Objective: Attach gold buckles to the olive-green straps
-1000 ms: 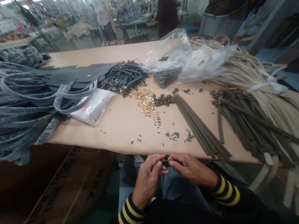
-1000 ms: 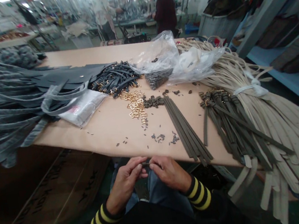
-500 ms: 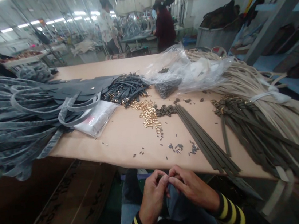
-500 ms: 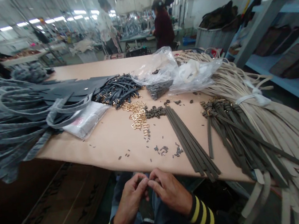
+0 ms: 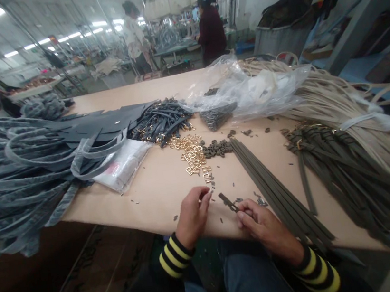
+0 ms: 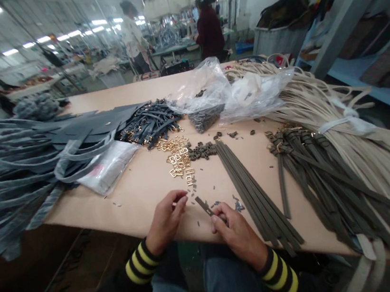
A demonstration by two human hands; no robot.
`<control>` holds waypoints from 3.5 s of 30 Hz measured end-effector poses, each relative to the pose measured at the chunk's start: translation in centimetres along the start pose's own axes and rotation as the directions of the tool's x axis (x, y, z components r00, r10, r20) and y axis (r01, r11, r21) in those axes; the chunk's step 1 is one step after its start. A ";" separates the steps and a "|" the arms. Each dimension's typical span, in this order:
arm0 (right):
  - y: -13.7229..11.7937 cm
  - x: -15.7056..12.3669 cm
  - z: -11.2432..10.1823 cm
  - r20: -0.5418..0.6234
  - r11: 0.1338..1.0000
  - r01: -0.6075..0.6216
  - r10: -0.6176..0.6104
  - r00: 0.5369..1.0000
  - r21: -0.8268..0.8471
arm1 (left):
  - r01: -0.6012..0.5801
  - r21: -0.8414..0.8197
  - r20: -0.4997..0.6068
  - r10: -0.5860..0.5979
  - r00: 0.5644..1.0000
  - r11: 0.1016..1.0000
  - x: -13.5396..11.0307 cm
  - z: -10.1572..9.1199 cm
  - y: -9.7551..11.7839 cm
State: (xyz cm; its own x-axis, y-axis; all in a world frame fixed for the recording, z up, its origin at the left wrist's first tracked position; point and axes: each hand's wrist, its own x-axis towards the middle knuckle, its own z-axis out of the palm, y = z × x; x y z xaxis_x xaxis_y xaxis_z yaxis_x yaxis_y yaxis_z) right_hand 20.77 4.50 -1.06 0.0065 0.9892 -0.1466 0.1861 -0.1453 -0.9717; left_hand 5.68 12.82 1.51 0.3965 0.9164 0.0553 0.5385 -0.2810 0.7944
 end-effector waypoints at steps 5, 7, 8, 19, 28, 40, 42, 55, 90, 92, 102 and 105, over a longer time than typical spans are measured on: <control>0.8 0.2 0.2 -0.030 0.999 -0.034 0.035 0.999 0.040 | -0.159 0.467 0.088 0.133 0.987 0.870 7.8 0.1 -0.5; 0.7 0.1 0.2 -0.037 0.999 -0.037 0.039 0.999 0.037 | -0.170 0.489 0.143 0.114 0.983 0.856 9.7 0.5 -0.6; 0.6 0.1 0.2 -0.038 0.999 -0.037 0.039 0.999 0.040 | -0.178 0.496 0.171 0.105 0.980 0.850 10.4 0.7 -0.7; 0.8 0.2 -0.1 -0.039 0.994 -0.029 0.033 0.999 0.104 | -0.129 0.347 0.197 0.062 0.978 0.929 10.2 0.5 0.6; -0.8 -0.1 -1.1 -0.047 0.994 0.046 -0.051 0.998 -0.100 | 0.500 -0.545 0.472 -0.247 0.846 0.673 -1.6 0.4 2.3; -1.2 -4.2 2.1 0.093 0.991 0.068 -0.058 0.994 -0.111 | 0.061 -0.396 0.097 -0.025 0.995 0.916 -10.1 2.2 0.4; -1.7 -4.6 2.2 0.107 0.990 0.092 -0.080 0.991 -0.110 | -0.186 -0.239 -0.043 0.181 0.983 0.953 -10.7 2.4 -0.3; -2.4 -5.3 2.9 0.137 0.970 0.125 -0.097 0.986 -0.208 | -0.014 -0.364 0.043 0.032 0.999 0.931 -11.6 2.5 -0.1; -0.8 -5.3 2.8 0.213 0.991 -0.132 0.136 0.967 -0.035 | 0.488 -0.814 0.341 -0.422 0.840 0.315 -12.2 3.1 0.3; -0.5 -5.5 2.8 0.235 0.992 -0.123 0.128 0.964 -0.033 | 0.503 -0.808 0.356 -0.428 0.831 0.305 -12.2 3.0 0.2; 0.1 -6.8 1.2 0.297 0.989 -0.138 0.147 0.944 -0.050 | 0.560 -0.780 0.434 -0.403 0.806 0.279 -12.6 2.1 0.1; 0.5 -7.0 0.8 0.376 0.989 -0.120 0.145 0.915 -0.088 | 0.563 -0.784 0.446 -0.394 0.804 0.260 -12.8 2.0 0.1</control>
State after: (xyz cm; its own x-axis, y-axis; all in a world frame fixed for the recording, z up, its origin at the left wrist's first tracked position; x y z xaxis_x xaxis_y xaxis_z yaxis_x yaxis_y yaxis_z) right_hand 20.06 -2.51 -0.65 -0.3370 0.8762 -0.3446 0.2695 -0.2609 -0.9270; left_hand 2.17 0.54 -0.36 0.4384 0.7200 -0.5380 -0.2197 0.6663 0.7126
